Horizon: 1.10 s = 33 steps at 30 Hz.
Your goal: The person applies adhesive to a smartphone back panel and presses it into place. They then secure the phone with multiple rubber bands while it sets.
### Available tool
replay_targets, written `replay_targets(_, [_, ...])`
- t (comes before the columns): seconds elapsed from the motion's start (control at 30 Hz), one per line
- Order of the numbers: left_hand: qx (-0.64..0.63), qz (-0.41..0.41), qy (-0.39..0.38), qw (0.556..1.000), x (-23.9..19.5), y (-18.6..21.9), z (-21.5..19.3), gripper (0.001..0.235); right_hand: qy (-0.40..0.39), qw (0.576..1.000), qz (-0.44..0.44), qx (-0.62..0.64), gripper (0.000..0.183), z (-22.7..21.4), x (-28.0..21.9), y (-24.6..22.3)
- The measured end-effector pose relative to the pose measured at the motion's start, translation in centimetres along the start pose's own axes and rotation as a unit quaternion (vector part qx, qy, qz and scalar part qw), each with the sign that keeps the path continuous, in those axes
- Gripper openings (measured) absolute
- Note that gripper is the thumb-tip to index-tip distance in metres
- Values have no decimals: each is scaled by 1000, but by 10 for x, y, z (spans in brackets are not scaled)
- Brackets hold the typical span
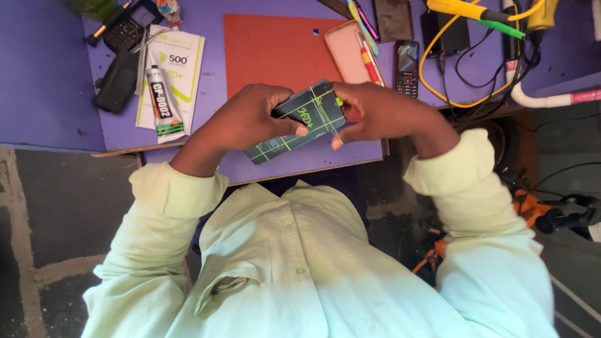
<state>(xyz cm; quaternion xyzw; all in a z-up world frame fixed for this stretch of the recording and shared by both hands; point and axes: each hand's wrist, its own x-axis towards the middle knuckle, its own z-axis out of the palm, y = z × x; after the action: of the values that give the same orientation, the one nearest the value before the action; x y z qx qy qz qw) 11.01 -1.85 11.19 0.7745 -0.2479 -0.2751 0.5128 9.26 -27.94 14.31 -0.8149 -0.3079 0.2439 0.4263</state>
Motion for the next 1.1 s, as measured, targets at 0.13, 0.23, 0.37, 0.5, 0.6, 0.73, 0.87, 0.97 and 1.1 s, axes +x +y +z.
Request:
replay_targets(0.13, [-78,17,-7,997,-2,-9,2,30,81,992,65,-70,49,15,-5,18])
replay_targets(0.23, [-107,0,-3,994,-4,-11,5,28,174,984,-13,25,39,33,-1,44])
replay_targets(0.37, [-98,-5,1,995,-11,-14,9,28,214,926,-52,307,34,56,6,80])
replay_targets(0.5, [-153,33,-6,988,-15,-19,12,31,212,765,-127,595,23,90,12,99])
replay_targets(0.6, [-228,34,-17,973,-17,-22,14,28,265,688,-87,670,32,115,11,97])
replay_targets(0.73, [-248,23,-1,969,-17,-22,20,26,401,724,-73,557,35,135,3,79])
replay_targets(0.87, [-276,22,21,961,-18,-17,23,27,497,816,-122,270,41,132,-9,55])
replay_targets(0.97, [-264,15,33,964,-20,-16,24,25,503,855,-131,-2,39,118,-16,40])
replay_targets(1.1, [-254,15,45,966,-21,-19,30,23,465,854,-123,-199,36,101,-22,26])
